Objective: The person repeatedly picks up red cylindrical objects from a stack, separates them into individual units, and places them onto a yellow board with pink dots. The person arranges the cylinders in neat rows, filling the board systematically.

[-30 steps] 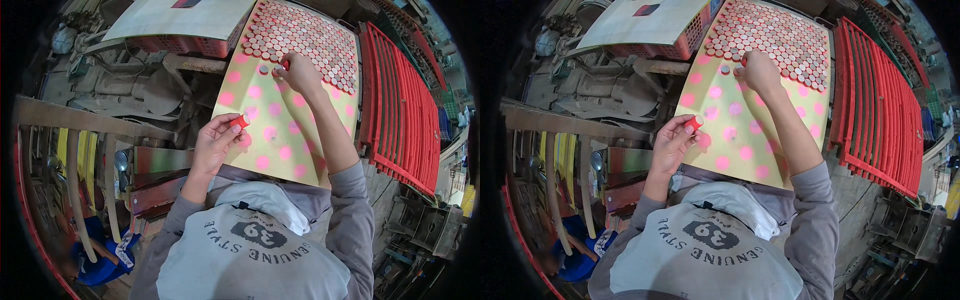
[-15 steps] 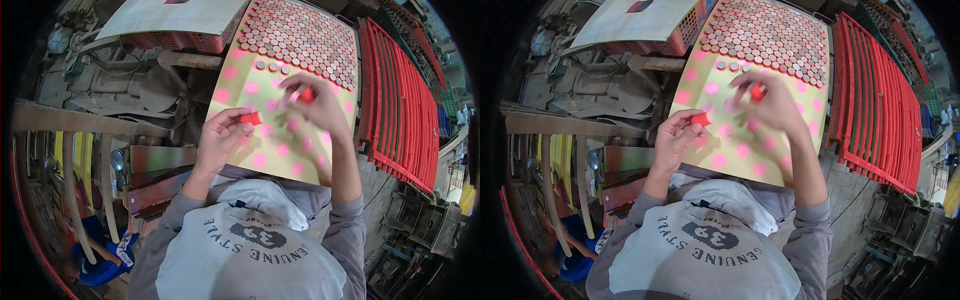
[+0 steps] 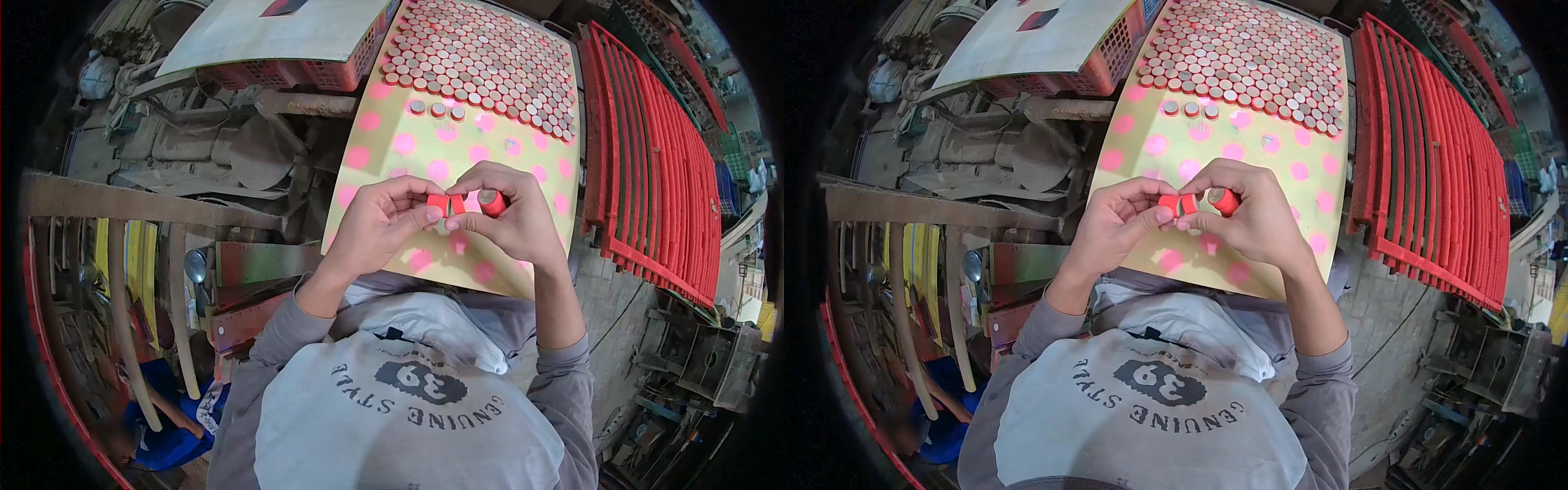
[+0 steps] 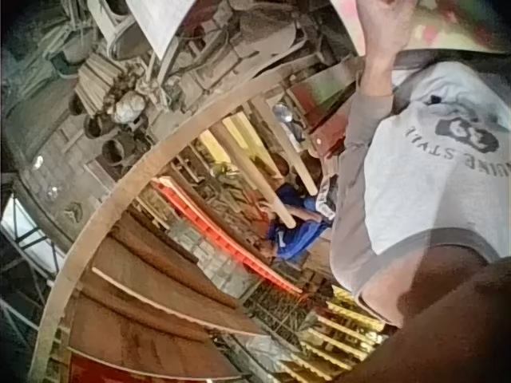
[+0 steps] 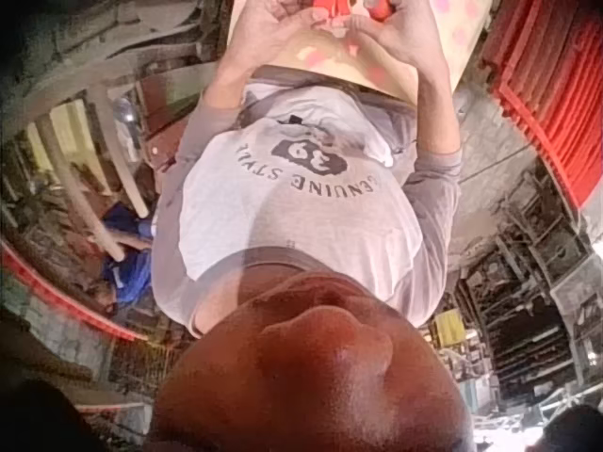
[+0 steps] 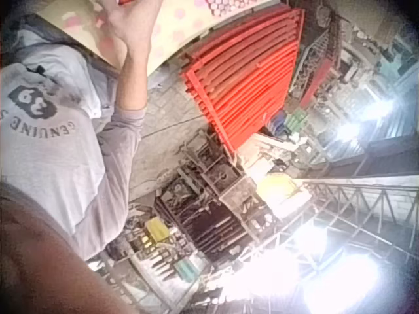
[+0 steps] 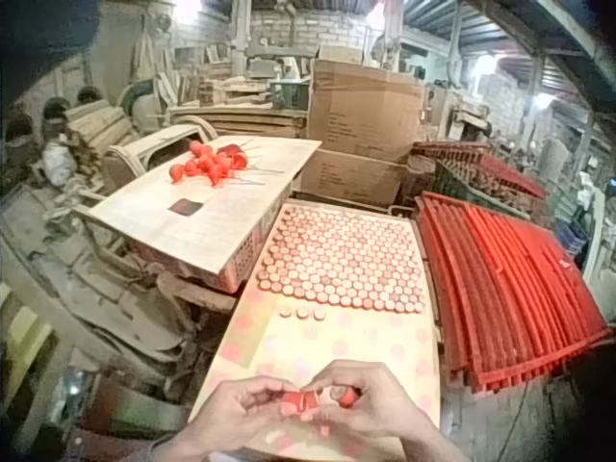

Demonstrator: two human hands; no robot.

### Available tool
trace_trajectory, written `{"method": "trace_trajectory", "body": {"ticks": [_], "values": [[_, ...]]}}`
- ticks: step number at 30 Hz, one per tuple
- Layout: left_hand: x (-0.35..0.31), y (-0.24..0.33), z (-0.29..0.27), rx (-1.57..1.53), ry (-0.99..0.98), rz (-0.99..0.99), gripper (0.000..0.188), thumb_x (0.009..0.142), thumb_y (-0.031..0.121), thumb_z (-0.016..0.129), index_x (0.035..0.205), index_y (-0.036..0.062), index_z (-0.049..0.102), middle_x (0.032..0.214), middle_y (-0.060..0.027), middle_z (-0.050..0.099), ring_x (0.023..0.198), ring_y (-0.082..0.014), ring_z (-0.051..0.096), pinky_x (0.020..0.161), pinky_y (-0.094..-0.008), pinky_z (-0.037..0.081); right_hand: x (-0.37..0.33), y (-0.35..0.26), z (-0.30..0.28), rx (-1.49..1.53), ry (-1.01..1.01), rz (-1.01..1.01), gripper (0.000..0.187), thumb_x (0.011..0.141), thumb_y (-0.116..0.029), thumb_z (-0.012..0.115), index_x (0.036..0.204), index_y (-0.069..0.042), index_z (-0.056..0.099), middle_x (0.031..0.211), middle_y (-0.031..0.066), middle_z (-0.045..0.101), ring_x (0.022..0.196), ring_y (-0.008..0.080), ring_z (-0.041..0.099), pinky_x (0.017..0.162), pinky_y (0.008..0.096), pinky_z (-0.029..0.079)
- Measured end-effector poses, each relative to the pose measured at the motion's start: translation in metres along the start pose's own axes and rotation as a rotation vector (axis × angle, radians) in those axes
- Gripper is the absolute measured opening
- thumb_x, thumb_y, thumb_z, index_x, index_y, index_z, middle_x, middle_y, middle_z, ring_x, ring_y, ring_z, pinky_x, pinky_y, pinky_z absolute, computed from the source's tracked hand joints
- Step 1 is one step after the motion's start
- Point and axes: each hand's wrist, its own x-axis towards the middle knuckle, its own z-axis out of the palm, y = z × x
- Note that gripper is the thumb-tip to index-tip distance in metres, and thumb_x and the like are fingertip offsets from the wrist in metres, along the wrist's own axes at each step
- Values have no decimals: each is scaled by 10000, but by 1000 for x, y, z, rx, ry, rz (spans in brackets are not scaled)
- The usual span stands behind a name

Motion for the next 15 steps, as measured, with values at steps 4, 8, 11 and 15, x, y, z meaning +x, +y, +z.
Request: {"method": "trace_trajectory", "body": {"ticks": [4,8,11,15], "values": [[-2,2,4,-59,46,-1,245,918,18,694,1134,-81,632,1023,-102,688,884,-125,668,806,-259,558,-1,-2,8,-7,73,-158,323,682,-117,879,937,-15,710,793,73,637,663,174,571,611,296,455],[-2,-4,1,-86,14,35,220,916,14,695,1104,-92,646,983,-119,707,836,-134,677,788,-266,566,-4,0,13,-48,94,-184,291,705,-83,846,946,-1,703,827,99,659,700,217,632,642,322,499],[-3,2,2,2,48,50,214,925,23,688,1104,-90,653,970,-112,715,825,-130,674,780,-263,562,-2,-6,13,-96,90,-204,277,719,-61,823,956,9,698,838,107,665,704,232,646,654,330,511],[1,7,-8,52,57,41,231,926,40,692,1122,-79,662,949,-103,723,808,-125,673,763,-261,557,10,-3,15,-56,79,-212,275,725,-31,804,975,17,699,844,112,670,694,243,640,656,325,510]]}}
